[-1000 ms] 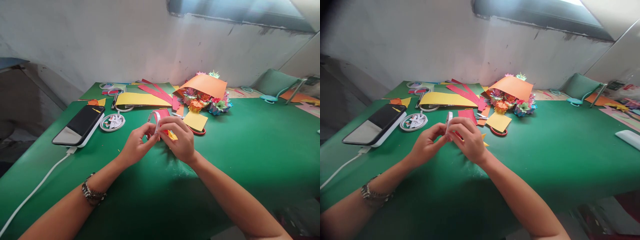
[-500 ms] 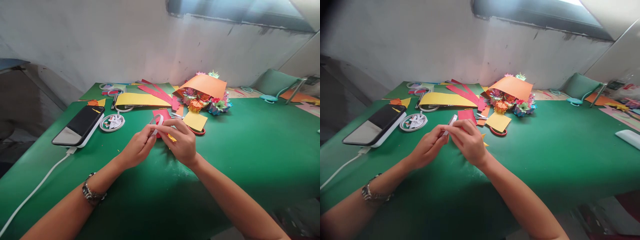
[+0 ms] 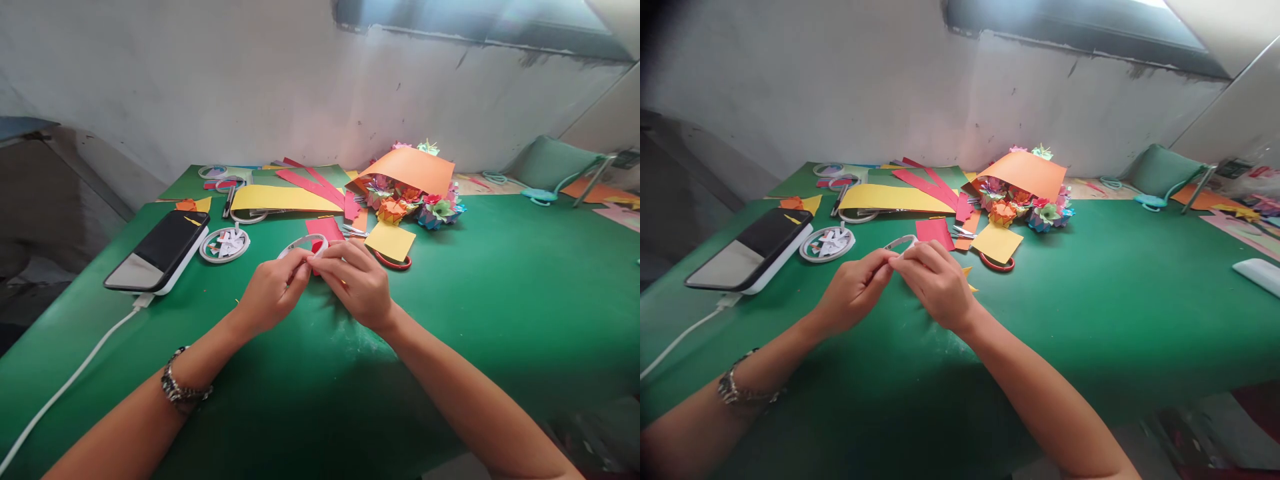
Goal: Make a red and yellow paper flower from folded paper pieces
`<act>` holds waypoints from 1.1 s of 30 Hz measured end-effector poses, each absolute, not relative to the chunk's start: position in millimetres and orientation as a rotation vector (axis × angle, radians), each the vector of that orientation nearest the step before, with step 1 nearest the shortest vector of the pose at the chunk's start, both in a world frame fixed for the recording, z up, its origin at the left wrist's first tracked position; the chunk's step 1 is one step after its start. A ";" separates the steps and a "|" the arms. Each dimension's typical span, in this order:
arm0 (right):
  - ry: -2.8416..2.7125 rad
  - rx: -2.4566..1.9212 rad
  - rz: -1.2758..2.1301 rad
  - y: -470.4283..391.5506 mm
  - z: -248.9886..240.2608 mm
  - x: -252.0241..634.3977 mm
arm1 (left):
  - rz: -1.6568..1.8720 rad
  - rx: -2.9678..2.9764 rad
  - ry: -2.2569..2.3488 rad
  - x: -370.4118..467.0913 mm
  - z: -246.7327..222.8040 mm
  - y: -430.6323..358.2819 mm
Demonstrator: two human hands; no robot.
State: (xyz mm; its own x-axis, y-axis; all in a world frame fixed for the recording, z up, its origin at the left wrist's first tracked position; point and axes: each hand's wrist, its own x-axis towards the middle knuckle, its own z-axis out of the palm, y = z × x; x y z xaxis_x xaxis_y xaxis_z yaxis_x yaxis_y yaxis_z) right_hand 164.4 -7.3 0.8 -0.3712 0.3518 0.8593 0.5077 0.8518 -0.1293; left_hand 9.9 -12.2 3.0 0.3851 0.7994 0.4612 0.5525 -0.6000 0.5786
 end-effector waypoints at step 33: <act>-1.334 -0.902 0.865 17.0 4.1 208.4 | 0.409 2.723 1.393 51.1 2.6 20.6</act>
State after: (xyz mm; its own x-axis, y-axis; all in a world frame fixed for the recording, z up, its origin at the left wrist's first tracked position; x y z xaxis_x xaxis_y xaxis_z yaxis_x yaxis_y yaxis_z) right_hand 208.4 17.0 4.1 0.0510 0.9095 0.4126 -0.0061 0.4134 -0.9105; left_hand 51.1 20.6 2.6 0.5576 0.8034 0.2087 0.7886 -0.5912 0.1689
